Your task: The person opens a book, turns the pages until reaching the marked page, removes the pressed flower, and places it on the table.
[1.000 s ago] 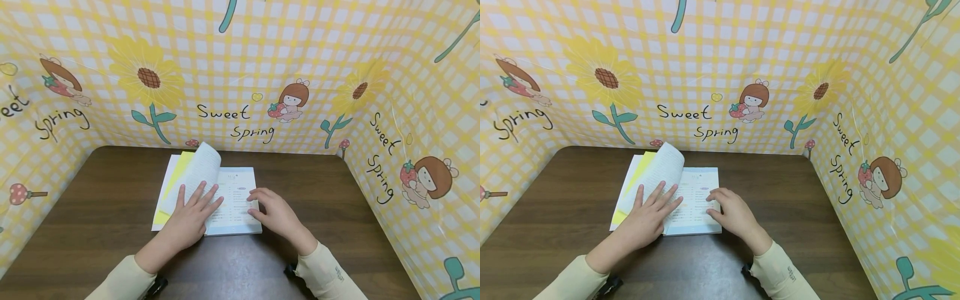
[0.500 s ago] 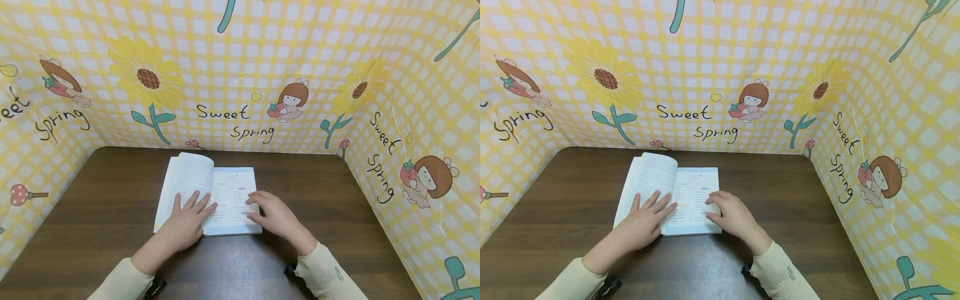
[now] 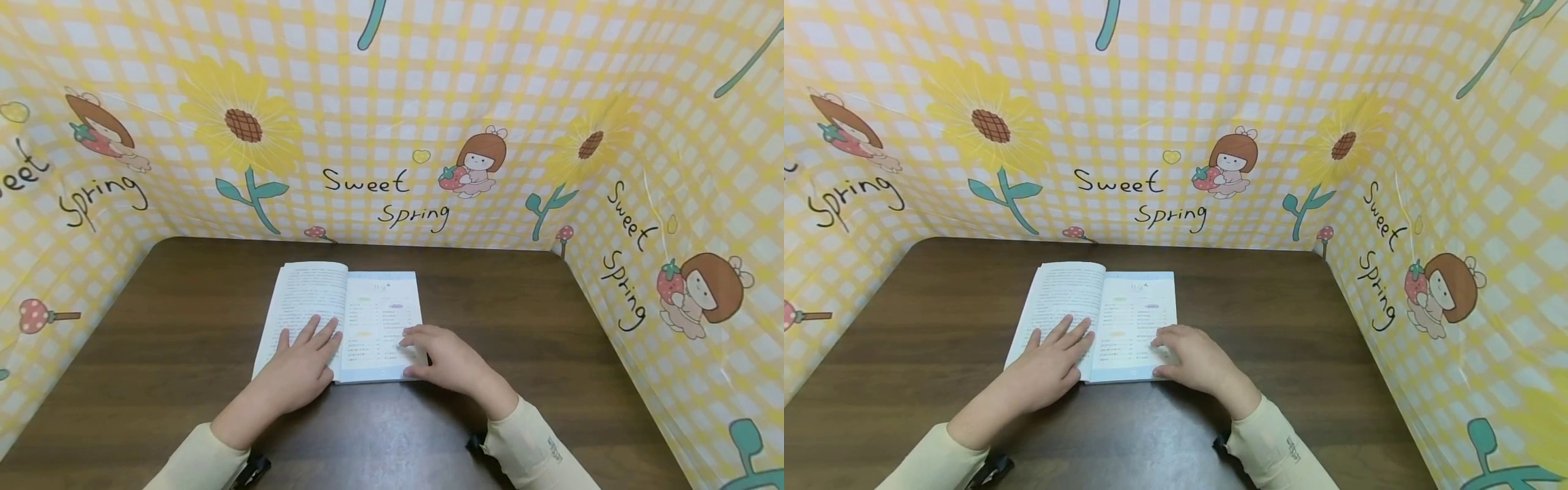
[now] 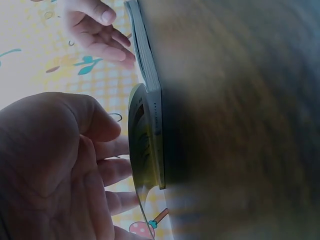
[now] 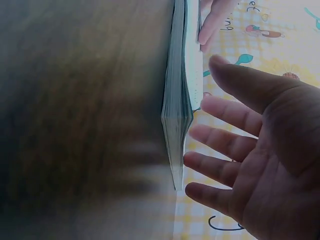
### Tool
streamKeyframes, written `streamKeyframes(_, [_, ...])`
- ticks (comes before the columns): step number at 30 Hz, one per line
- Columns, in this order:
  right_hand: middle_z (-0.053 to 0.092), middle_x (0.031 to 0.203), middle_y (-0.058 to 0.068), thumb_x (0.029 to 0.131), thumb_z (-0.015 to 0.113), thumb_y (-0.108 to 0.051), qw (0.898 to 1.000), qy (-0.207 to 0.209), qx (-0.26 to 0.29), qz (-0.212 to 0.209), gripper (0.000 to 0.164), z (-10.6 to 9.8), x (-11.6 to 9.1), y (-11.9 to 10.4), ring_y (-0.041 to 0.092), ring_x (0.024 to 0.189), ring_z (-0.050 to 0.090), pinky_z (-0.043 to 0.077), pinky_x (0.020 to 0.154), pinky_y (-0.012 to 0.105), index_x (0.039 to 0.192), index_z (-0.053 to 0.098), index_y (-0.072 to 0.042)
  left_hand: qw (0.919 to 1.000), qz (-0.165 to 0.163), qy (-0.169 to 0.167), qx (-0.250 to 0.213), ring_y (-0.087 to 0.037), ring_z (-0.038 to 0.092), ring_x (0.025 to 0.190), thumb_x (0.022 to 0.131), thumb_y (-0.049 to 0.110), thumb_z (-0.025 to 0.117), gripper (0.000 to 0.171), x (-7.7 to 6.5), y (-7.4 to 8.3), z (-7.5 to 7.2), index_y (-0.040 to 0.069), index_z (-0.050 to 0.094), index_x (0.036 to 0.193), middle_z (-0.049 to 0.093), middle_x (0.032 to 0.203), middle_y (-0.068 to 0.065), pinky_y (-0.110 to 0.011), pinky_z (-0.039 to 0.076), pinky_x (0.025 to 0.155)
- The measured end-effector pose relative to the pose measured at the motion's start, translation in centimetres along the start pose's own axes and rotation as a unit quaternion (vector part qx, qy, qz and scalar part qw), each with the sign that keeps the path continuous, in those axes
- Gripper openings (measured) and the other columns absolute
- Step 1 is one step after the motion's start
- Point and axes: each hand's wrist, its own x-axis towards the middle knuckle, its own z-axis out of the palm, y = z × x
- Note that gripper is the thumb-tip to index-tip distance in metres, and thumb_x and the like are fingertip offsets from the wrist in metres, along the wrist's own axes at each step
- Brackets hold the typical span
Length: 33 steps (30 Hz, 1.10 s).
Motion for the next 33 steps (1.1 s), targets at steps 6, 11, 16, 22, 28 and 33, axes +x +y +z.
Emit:
streamKeyframes(6, [0.058,0.148,0.003,0.085,0.083,-0.045,1.0,-0.014,-0.006,0.004,0.056,0.12,-0.19,-0.05,0.026,0.141,0.05,0.041,0.115,0.045,0.13,0.07,-0.015,0.9998,-0.012,-0.001,-0.015,-0.039,0.021,0.156,0.104,0.04,0.051,0.057,0.04,0.13,0.16,0.009,0.05,0.152,0.033,0.166,-0.009,-0.079,0.021,0.11])
streamKeyframes(11, [0.058,0.148,0.003,0.082,0.085,-0.046,1.0,-0.016,-0.013,0.007,0.062,0.14,-0.24,-0.11,0.025,0.14,0.051,0.041,0.115,0.046,0.132,0.07,-0.013,0.9997,-0.015,-0.003,-0.018,-0.041,0.02,0.156,0.102,0.05,0.056,0.067,0.18,0.11,0.26,0.007,0.049,0.152,0.034,0.166,-0.011,-0.079,0.021,0.11])
streamKeyframes(16, [0.057,0.148,0.002,0.081,0.085,-0.05,0.999,-0.019,-0.034,0.01,0.069,0.32,-0.16,-0.15,0.024,0.14,0.05,0.039,0.115,0.05,0.137,0.066,-0.016,0.9998,-0.015,-0.007,-0.013,-0.043,0.022,0.155,0.099,0.054,0.059,0.072,0.39,0.14,0.47,0.006,0.049,0.152,0.034,0.165,-0.014,-0.078,0.025,0.109])
streamKeyframes(22, [0.057,0.148,0.002,0.078,0.087,-0.049,0.999,-0.008,-0.04,0.015,0.065,0.43,-0.14,-0.36,0.024,0.14,0.05,0.037,0.116,0.051,0.131,0.07,-0.017,0.9996,-0.021,-0.002,-0.02,-0.044,0.024,0.154,0.098,0.055,0.06,0.074,0.45,0.17,0.67,0.011,0.045,0.155,0.035,0.165,-0.014,-0.077,0.026,0.11])
streamKeyframes(28, [0.06,0.144,0.0,0.077,0.089,-0.045,0.999,0.001,-0.039,0.023,0.057,0.84,-0.06,-0.45,0.022,0.136,0.053,0.04,0.113,0.05,0.123,0.073,-0.017,0.9993,-0.023,-0.008,-0.028,-0.045,0.023,0.154,0.097,0.055,0.062,0.072,0.28,0.27,0.87,0.014,0.048,0.154,0.034,0.165,-0.015,-0.078,0.025,0.11])
streamKeyframes(33, [0.061,0.143,-0.001,0.074,0.091,-0.044,0.999,0.008,-0.037,0.029,0.056,0.99,0.01,-0.41,0.022,0.135,0.054,0.041,0.112,0.049,0.12,0.074,-0.017,0.9993,-0.024,-0.013,-0.026,-0.045,0.022,0.154,0.097,0.056,0.062,0.071,0.26,0.28,0.88,0.013,0.049,0.153,0.033,0.166,-0.015,-0.078,0.024,0.11])
